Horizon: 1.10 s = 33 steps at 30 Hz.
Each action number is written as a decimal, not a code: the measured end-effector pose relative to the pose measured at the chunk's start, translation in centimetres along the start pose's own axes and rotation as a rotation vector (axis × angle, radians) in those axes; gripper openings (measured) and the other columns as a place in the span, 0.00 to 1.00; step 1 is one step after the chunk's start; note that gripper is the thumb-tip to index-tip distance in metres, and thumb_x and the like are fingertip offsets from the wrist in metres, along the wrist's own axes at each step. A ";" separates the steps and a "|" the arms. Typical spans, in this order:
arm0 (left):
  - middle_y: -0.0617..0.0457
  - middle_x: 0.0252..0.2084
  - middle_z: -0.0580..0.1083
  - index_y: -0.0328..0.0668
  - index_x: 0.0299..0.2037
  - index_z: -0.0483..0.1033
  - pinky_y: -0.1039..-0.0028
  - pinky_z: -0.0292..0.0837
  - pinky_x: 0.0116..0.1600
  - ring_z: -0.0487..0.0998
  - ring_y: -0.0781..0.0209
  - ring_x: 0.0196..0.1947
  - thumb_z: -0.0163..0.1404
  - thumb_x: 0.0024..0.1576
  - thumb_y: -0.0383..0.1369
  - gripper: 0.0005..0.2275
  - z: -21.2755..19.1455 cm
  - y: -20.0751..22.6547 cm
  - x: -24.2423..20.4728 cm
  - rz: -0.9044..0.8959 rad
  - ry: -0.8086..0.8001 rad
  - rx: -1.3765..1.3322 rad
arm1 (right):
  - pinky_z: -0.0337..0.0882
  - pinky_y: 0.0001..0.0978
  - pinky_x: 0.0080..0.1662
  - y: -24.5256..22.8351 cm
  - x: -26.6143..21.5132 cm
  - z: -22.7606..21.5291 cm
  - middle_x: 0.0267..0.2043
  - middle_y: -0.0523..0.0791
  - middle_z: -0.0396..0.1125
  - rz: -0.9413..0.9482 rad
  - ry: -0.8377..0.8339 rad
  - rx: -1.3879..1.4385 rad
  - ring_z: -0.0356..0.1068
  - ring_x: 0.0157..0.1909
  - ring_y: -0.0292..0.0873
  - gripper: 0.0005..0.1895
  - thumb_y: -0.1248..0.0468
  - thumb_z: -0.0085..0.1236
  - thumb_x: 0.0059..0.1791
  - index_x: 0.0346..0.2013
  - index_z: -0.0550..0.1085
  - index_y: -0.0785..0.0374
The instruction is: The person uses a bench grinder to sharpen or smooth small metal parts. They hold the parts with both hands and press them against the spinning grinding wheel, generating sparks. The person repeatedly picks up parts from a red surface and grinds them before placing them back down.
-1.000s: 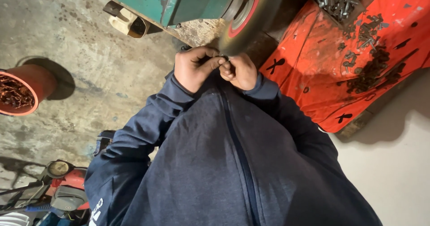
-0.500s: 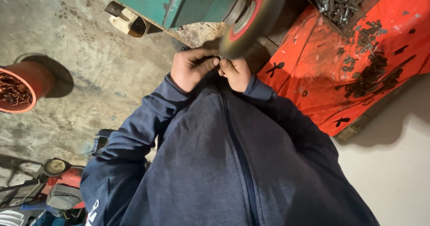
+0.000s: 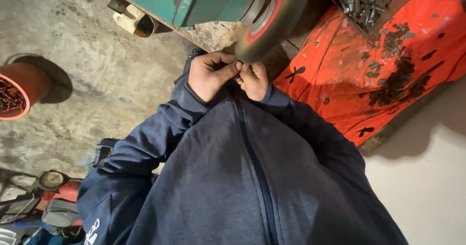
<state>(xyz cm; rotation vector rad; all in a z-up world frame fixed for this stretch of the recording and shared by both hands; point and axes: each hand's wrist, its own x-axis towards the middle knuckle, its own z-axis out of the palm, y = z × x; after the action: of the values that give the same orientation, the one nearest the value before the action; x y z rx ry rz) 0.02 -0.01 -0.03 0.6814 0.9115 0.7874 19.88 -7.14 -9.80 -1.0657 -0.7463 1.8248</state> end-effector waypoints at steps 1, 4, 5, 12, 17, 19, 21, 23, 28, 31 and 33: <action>0.50 0.38 0.80 0.24 0.45 0.79 0.77 0.78 0.43 0.80 0.68 0.36 0.57 0.62 0.24 0.06 -0.1 0.2 0.0 0.001 0.000 0.000 | 0.61 0.25 0.37 -1.0 0.4 0.9 0.35 0.40 0.64 -0.001 -0.001 0.000 0.60 0.34 0.33 0.17 0.54 0.46 0.65 0.38 0.68 0.63; 0.50 0.38 0.81 0.25 0.46 0.79 0.77 0.78 0.43 0.80 0.68 0.35 0.56 0.61 0.24 0.07 -0.4 0.9 -0.1 -0.020 0.012 0.003 | 0.61 0.24 0.36 -2.2 1.1 2.5 0.39 0.40 0.66 0.001 -0.007 0.038 0.58 0.32 0.30 0.17 0.53 0.46 0.59 0.49 0.69 0.65; 0.50 0.38 0.81 0.25 0.46 0.79 0.77 0.78 0.44 0.80 0.68 0.36 0.56 0.62 0.24 0.07 -0.4 0.9 -0.1 -0.011 0.002 0.011 | 0.62 0.25 0.38 -1.5 0.9 2.1 0.40 0.40 0.66 -0.040 -0.021 0.040 0.59 0.34 0.31 0.15 0.54 0.46 0.61 0.46 0.69 0.65; 0.50 0.38 0.80 0.25 0.47 0.79 0.77 0.78 0.43 0.81 0.67 0.36 0.56 0.62 0.24 0.08 -0.6 0.5 0.0 -0.027 -0.001 0.001 | 0.63 0.25 0.38 -0.4 0.9 1.5 0.40 0.40 0.66 -0.008 0.025 0.095 0.60 0.35 0.31 0.15 0.56 0.47 0.62 0.44 0.71 0.66; 0.50 0.39 0.81 0.25 0.47 0.79 0.77 0.77 0.44 0.80 0.68 0.37 0.56 0.62 0.25 0.08 -0.5 0.3 0.2 -0.015 -0.030 0.023 | 0.63 0.26 0.39 0.7 0.7 0.9 0.39 0.40 0.66 -0.098 0.018 0.068 0.61 0.35 0.32 0.12 0.59 0.48 0.63 0.41 0.71 0.64; 0.50 0.39 0.80 0.25 0.47 0.79 0.77 0.77 0.44 0.79 0.68 0.37 0.57 0.62 0.25 0.08 -0.6 0.1 0.3 -0.019 -0.013 0.069 | 0.63 0.26 0.39 0.7 0.8 0.8 0.40 0.41 0.66 -0.120 0.001 0.129 0.61 0.36 0.32 0.12 0.59 0.48 0.63 0.39 0.70 0.61; 0.51 0.38 0.80 0.26 0.46 0.79 0.77 0.78 0.44 0.80 0.67 0.36 0.56 0.63 0.25 0.07 -0.7 0.1 0.2 -0.012 -0.020 -0.003 | 0.64 0.25 0.37 0.7 0.9 0.7 0.35 0.40 0.66 -0.022 0.104 0.004 0.62 0.32 0.32 0.13 0.58 0.47 0.61 0.42 0.72 0.65; 0.51 0.38 0.80 0.26 0.46 0.79 0.77 0.77 0.45 0.80 0.68 0.37 0.57 0.62 0.25 0.07 -0.5 0.3 0.1 -0.004 -0.030 0.023 | 0.64 0.26 0.36 1.1 0.4 0.5 0.35 0.40 0.66 -0.057 0.080 -0.020 0.62 0.33 0.32 0.13 0.58 0.48 0.62 0.40 0.72 0.65; 0.51 0.39 0.80 0.26 0.45 0.79 0.77 0.77 0.45 0.79 0.69 0.37 0.57 0.62 0.25 0.07 -0.9 -0.1 0.2 -0.021 -0.012 0.027 | 0.63 0.26 0.39 1.0 0.9 0.8 0.36 0.40 0.66 -0.108 0.011 0.115 0.61 0.34 0.33 0.15 0.58 0.49 0.64 0.37 0.70 0.63; 0.52 0.39 0.80 0.27 0.47 0.79 0.77 0.77 0.46 0.80 0.69 0.38 0.57 0.62 0.26 0.08 -0.9 -0.5 0.1 0.024 -0.015 -0.002 | 0.64 0.25 0.37 -0.2 1.0 1.6 0.36 0.40 0.67 -0.043 0.070 0.024 0.62 0.33 0.32 0.15 0.56 0.48 0.60 0.41 0.72 0.66; 0.52 0.39 0.80 0.26 0.46 0.80 0.77 0.77 0.45 0.79 0.69 0.38 0.57 0.62 0.26 0.08 -0.7 -0.4 0.2 0.009 -0.012 0.012 | 0.64 0.25 0.37 0.1 1.0 1.3 0.37 0.40 0.66 -0.062 0.064 0.078 0.62 0.33 0.32 0.14 0.56 0.50 0.61 0.41 0.71 0.65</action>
<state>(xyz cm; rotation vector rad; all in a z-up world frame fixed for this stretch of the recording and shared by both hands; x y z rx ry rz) -0.41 0.04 -0.73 0.7011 0.9031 0.7857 18.39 -6.39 -9.68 -1.0340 -0.6578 1.7455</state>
